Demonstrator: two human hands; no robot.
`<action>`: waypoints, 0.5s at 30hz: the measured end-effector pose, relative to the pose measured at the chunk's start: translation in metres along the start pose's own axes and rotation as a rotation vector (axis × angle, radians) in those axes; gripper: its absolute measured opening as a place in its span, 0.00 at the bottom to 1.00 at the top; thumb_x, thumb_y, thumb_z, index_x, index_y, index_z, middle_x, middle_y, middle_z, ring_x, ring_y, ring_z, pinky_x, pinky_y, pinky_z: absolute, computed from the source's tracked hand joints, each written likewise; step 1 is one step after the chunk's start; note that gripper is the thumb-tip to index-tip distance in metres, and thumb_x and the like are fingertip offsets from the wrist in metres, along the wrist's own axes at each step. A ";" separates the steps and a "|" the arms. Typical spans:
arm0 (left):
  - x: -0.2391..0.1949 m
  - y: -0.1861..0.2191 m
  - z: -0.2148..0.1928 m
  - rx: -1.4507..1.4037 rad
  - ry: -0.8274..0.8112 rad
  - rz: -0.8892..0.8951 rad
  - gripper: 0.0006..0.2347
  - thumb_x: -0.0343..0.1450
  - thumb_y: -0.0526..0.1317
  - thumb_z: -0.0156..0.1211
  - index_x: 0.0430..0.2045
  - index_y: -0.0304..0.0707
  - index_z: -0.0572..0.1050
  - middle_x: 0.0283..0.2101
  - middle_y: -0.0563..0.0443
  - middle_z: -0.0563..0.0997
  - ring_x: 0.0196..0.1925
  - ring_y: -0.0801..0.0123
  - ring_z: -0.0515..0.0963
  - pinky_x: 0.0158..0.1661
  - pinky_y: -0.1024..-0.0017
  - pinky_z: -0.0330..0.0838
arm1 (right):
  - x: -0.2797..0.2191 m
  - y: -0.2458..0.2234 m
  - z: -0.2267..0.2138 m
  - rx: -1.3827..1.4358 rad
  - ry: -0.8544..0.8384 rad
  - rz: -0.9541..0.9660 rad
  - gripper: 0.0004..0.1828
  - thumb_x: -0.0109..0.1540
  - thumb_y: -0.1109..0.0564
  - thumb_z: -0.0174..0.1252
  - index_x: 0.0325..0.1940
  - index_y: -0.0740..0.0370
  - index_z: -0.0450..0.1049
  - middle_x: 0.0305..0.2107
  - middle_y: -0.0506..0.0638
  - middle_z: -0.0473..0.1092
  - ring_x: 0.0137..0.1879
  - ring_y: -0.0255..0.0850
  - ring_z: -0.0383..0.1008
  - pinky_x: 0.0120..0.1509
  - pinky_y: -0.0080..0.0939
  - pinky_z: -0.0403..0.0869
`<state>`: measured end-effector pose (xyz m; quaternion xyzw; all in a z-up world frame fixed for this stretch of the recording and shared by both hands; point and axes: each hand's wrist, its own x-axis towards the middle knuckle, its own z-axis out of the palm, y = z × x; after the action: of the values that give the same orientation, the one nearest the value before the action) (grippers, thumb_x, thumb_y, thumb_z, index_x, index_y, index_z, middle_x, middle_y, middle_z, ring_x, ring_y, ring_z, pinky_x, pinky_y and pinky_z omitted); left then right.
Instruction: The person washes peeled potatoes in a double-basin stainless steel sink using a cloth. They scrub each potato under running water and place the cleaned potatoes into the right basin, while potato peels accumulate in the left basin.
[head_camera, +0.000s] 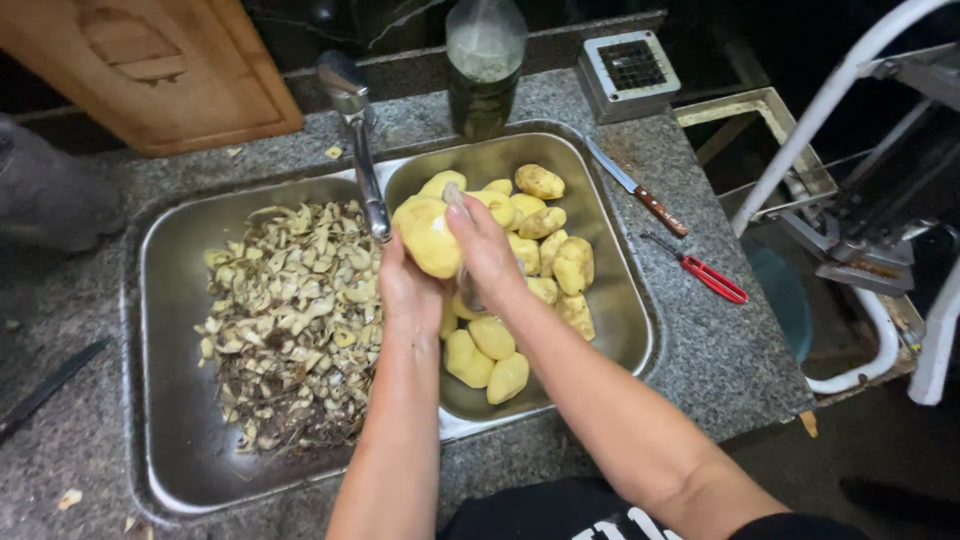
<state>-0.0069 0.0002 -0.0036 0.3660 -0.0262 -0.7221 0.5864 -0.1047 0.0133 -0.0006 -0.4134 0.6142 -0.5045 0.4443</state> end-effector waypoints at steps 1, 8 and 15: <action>-0.002 -0.003 0.003 -0.050 -0.014 0.023 0.20 0.76 0.56 0.56 0.58 0.49 0.79 0.61 0.46 0.83 0.60 0.57 0.84 0.59 0.53 0.80 | 0.011 0.013 0.001 0.024 0.005 -0.039 0.25 0.70 0.44 0.59 0.71 0.46 0.73 0.62 0.51 0.73 0.67 0.43 0.71 0.74 0.50 0.68; -0.013 0.010 0.017 -0.101 -0.086 -0.005 0.19 0.75 0.60 0.55 0.51 0.52 0.81 0.57 0.52 0.85 0.60 0.63 0.84 0.63 0.59 0.79 | 0.027 0.031 -0.003 -0.169 0.190 -0.181 0.17 0.72 0.42 0.56 0.60 0.46 0.82 0.50 0.49 0.81 0.61 0.45 0.80 0.69 0.50 0.76; -0.002 0.009 0.004 -0.107 -0.034 0.003 0.24 0.75 0.66 0.52 0.48 0.48 0.82 0.51 0.50 0.87 0.52 0.65 0.86 0.57 0.61 0.82 | -0.011 -0.006 -0.002 -0.063 0.224 -0.112 0.14 0.71 0.41 0.57 0.55 0.42 0.84 0.43 0.43 0.82 0.52 0.32 0.79 0.63 0.42 0.77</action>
<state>-0.0020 -0.0024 0.0045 0.3217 0.0018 -0.7279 0.6055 -0.1033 0.0236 0.0073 -0.4018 0.6517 -0.5517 0.3308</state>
